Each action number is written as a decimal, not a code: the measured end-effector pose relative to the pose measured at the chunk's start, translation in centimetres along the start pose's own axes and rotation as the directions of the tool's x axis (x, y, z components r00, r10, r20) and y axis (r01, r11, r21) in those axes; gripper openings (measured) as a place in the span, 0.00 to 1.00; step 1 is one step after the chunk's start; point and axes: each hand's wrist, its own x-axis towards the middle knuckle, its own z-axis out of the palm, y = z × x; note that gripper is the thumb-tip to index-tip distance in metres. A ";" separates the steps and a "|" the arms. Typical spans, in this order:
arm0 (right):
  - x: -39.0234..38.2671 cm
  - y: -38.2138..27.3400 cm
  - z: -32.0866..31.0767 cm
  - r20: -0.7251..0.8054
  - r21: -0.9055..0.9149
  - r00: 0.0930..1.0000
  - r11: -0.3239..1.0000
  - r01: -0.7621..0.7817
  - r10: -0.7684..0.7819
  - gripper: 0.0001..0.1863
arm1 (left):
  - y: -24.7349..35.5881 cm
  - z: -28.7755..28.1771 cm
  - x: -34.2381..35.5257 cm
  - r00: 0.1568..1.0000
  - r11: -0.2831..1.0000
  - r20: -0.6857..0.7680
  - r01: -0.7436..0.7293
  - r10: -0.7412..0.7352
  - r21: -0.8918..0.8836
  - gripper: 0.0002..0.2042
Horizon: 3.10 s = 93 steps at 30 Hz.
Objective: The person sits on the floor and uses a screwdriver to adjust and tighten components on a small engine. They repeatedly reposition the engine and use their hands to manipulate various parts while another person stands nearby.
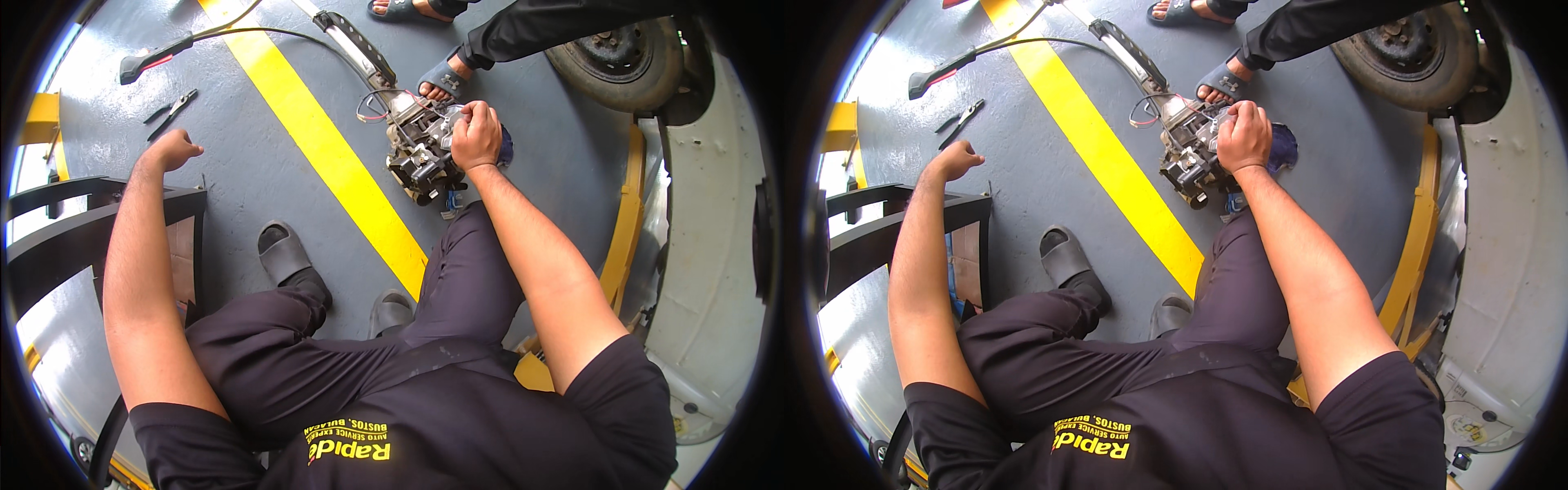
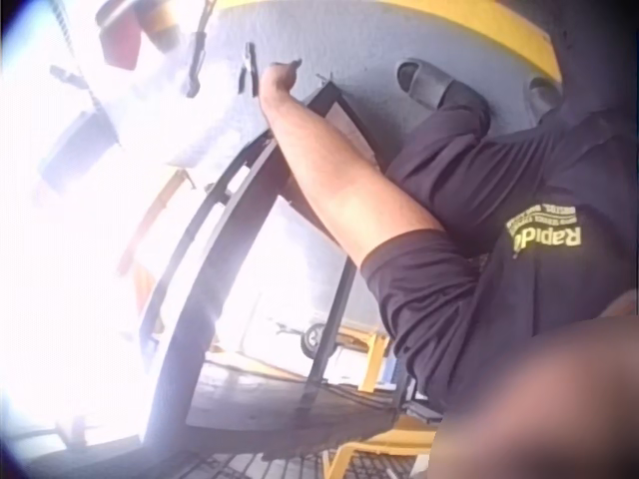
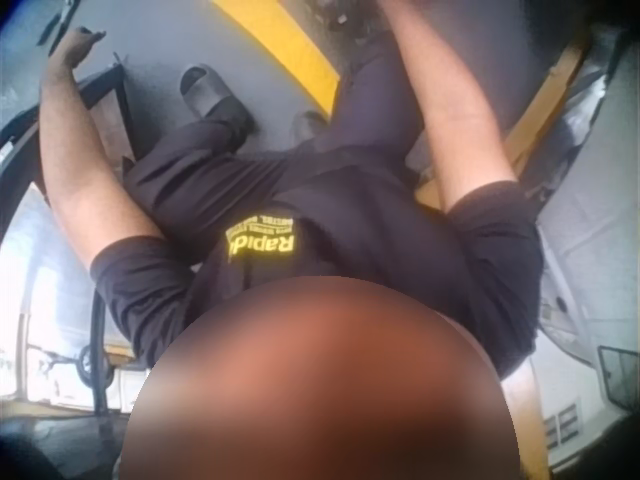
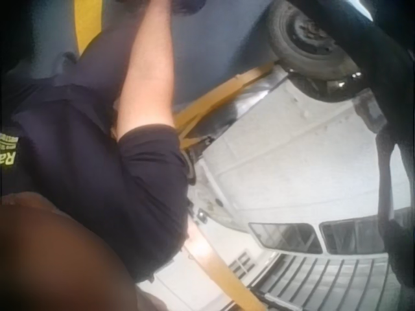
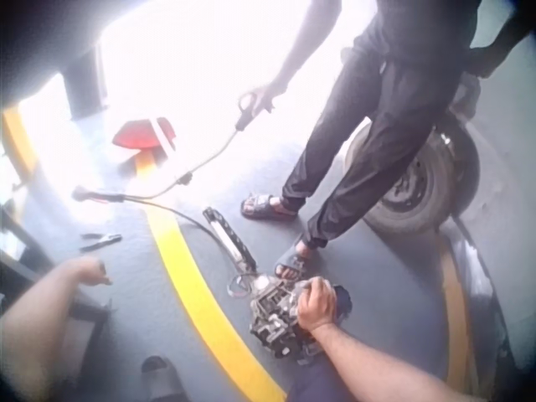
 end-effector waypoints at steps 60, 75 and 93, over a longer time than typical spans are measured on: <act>11.3 -2.8 1.6 0.910 -0.087 0.387 0.842 0.532 -0.151 0.36 | 5.8 -2.5 -1.4 0.990 0.989 -0.141 0.028 -0.008 0.143 0.23; 2.8 2.2 1.9 0.088 0.562 0.899 0.724 -0.400 0.428 0.29 | 3.6 -2.4 -0.6 0.992 0.997 -0.125 -0.008 0.017 0.073 0.24; 0.6 -0.5 1.7 -0.075 -0.027 0.949 0.951 -0.308 0.305 0.21 | 4.7 -2.5 -1.2 0.999 0.989 -0.029 -0.019 0.024 0.147 0.27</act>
